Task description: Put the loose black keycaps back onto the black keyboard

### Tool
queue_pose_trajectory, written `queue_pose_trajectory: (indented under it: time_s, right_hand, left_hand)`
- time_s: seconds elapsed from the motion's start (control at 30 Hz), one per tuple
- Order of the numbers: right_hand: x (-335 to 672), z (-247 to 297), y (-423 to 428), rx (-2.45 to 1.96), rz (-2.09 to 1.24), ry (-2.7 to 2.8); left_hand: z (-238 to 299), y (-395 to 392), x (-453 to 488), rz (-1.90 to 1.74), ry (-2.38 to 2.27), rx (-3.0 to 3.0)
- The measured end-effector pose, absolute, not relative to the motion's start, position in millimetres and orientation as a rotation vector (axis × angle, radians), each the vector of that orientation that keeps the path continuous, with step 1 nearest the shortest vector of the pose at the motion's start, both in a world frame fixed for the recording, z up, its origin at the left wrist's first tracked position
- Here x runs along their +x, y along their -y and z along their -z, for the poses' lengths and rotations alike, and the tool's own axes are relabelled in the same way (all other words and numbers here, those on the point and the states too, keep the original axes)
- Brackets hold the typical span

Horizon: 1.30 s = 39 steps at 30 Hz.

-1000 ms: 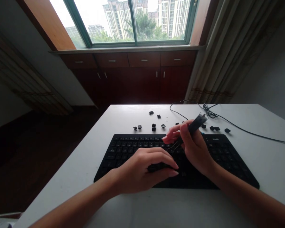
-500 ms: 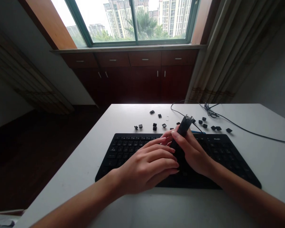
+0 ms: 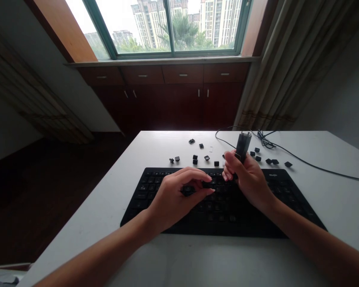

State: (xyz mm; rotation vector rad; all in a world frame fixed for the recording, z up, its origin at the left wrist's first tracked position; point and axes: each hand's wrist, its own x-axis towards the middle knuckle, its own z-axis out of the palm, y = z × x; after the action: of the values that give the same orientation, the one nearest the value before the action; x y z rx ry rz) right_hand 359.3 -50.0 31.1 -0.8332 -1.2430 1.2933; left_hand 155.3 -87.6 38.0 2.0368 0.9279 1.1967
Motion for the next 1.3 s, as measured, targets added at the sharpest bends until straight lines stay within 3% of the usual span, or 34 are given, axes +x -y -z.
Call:
queue_pose_trajectory:
  time_s: [0.37, 0.67, 1.0, 1.17, 1.3]
  right_hand:
    - [361, -39, 52, -0.967, -1.076, 1.341]
    - [394, -51, 21, -1.298, -0.449, 1.892]
    - [386, -41, -21, -1.381, -0.517, 2.356]
    - [394, -53, 0, -1.258, -0.518, 2.288]
    - [412, -63, 33, -1.219, -0.702, 2.294]
  left_hand:
    - [-33, 86, 155, -1.082, -0.945, 2.246]
    - [-27, 88, 155, -0.924, -0.969, 2.457]
    - [-26, 88, 155, -0.944, -0.959, 2.439]
    - [-27, 88, 155, -0.943, -0.975, 2.474]
    - [-27, 87, 156, -0.921, -1.002, 2.509]
